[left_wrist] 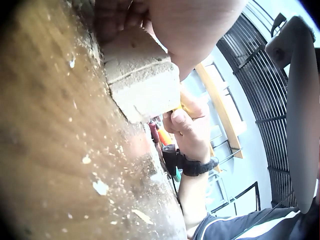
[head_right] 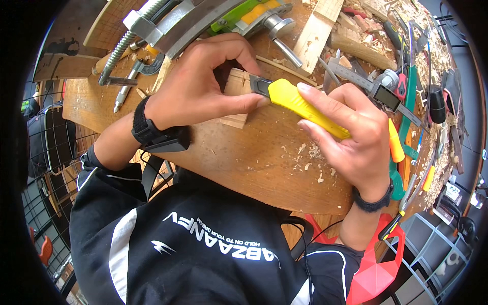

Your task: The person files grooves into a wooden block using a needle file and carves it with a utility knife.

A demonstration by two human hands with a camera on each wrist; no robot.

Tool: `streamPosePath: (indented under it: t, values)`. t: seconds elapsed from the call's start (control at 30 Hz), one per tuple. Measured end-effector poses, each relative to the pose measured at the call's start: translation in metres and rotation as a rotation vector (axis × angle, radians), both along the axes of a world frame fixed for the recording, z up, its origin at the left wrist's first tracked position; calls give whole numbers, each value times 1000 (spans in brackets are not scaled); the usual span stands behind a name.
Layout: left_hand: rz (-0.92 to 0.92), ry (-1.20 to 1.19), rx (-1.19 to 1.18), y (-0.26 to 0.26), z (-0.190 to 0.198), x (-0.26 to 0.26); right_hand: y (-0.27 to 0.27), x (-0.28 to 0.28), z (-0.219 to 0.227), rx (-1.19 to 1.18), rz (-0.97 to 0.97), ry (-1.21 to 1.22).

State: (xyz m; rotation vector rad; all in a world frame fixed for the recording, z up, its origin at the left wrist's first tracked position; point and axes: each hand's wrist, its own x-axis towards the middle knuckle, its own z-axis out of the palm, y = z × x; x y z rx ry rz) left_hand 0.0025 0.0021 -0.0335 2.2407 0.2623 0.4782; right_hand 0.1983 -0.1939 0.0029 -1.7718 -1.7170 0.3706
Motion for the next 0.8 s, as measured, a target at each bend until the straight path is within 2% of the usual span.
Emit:
streamPosePath:
  t: [0.2, 0.57, 0.67, 0.8]
  values:
    - [14, -1, -24, -1, 4, 0, -1, 5, 1, -7, -5, 7]
    - [-117, 97, -4, 3, 17, -8, -3, 8, 3, 2, -45, 36]
    - [-166, 61, 124, 7, 17, -9, -4, 7, 3, 12, -49, 38]
    - [-154, 115, 106, 4, 22, -11, -4, 7, 4, 28, -46, 27]
